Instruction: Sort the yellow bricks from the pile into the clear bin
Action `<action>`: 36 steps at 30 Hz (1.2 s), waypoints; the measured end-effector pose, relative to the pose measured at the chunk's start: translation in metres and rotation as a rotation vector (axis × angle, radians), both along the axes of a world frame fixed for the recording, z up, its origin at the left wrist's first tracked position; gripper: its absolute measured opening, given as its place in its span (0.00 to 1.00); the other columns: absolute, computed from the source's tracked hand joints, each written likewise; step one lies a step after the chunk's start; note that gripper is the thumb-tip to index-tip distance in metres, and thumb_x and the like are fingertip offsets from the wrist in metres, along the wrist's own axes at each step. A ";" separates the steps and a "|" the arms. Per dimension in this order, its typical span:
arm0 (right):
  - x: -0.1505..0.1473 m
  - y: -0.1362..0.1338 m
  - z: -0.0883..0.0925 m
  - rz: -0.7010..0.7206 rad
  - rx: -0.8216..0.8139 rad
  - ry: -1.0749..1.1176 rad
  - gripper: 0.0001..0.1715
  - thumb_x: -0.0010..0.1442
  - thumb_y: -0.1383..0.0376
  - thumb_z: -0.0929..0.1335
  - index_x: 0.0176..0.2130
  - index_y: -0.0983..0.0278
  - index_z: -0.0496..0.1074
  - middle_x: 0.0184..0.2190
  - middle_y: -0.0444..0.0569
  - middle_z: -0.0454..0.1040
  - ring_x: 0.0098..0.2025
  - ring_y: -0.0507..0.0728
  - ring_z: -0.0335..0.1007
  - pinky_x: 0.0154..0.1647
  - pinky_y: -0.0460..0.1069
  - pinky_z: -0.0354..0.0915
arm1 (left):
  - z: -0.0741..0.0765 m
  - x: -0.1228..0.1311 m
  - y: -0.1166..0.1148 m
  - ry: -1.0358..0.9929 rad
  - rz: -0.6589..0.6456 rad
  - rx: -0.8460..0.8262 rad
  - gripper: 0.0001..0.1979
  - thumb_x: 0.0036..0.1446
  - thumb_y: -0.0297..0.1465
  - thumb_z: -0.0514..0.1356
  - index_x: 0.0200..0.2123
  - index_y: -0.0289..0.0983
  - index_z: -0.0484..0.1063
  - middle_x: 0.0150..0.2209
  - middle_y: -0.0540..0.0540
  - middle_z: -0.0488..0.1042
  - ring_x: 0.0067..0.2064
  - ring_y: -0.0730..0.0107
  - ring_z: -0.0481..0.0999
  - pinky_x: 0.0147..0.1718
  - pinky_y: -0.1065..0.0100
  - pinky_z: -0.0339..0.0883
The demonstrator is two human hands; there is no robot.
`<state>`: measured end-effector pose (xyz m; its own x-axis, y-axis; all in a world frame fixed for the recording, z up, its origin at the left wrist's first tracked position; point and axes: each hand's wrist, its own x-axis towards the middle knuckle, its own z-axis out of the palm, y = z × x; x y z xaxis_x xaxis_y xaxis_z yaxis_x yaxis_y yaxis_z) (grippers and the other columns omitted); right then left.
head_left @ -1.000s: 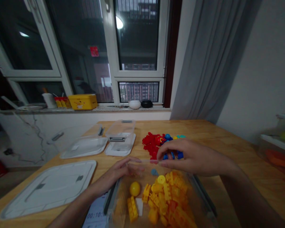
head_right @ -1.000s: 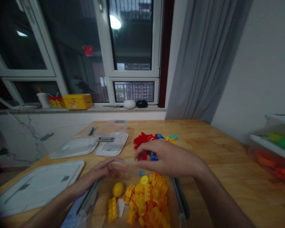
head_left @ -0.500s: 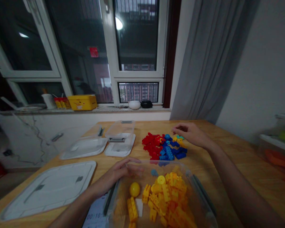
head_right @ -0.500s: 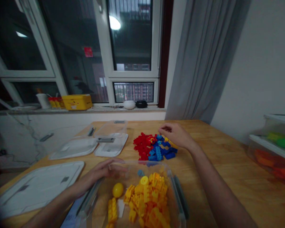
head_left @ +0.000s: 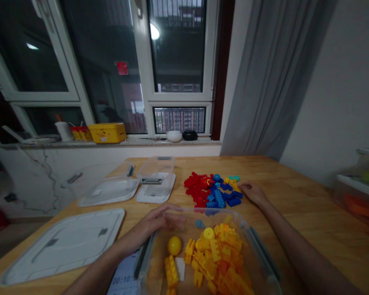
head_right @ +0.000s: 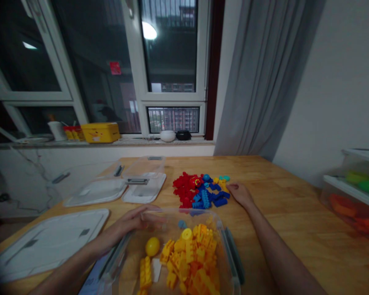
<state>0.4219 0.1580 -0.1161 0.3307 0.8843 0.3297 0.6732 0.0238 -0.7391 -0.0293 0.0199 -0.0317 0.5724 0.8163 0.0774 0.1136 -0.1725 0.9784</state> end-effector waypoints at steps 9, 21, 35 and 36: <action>0.014 0.011 -0.029 -0.024 -0.144 -0.026 0.20 0.55 0.51 0.71 0.36 0.64 0.82 0.36 0.53 0.83 0.40 0.61 0.79 0.42 0.50 0.69 | 0.008 0.003 -0.004 0.016 0.002 0.006 0.19 0.60 0.29 0.57 0.54 0.39 0.75 0.54 0.44 0.80 0.59 0.50 0.74 0.63 0.52 0.59; 0.012 0.004 -0.021 0.015 -0.144 -0.021 0.17 0.56 0.55 0.71 0.36 0.65 0.84 0.38 0.55 0.84 0.43 0.63 0.80 0.44 0.51 0.69 | 0.007 0.001 -0.004 0.009 -0.011 -0.056 0.19 0.62 0.30 0.56 0.56 0.39 0.73 0.56 0.43 0.80 0.60 0.50 0.74 0.63 0.52 0.58; 0.005 -0.002 0.033 -0.095 0.012 0.182 0.30 0.57 0.47 0.67 0.43 0.68 0.83 0.41 0.59 0.83 0.44 0.64 0.78 0.39 0.52 0.68 | 0.003 0.002 -0.003 -0.008 0.021 -0.033 0.18 0.61 0.31 0.57 0.54 0.39 0.74 0.55 0.44 0.80 0.59 0.49 0.74 0.62 0.53 0.61; 0.002 -0.003 0.042 -0.085 0.033 0.192 0.31 0.57 0.47 0.67 0.44 0.69 0.82 0.41 0.59 0.83 0.43 0.64 0.78 0.39 0.52 0.68 | 0.004 0.003 -0.003 -0.008 0.014 -0.034 0.18 0.61 0.30 0.57 0.54 0.39 0.74 0.54 0.43 0.80 0.59 0.49 0.75 0.62 0.53 0.60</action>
<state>0.4238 0.1550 -0.0739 0.4632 0.8402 0.2819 0.5210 -0.0008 -0.8536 -0.0267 0.0171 -0.0282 0.5605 0.8264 0.0536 0.1080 -0.1371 0.9846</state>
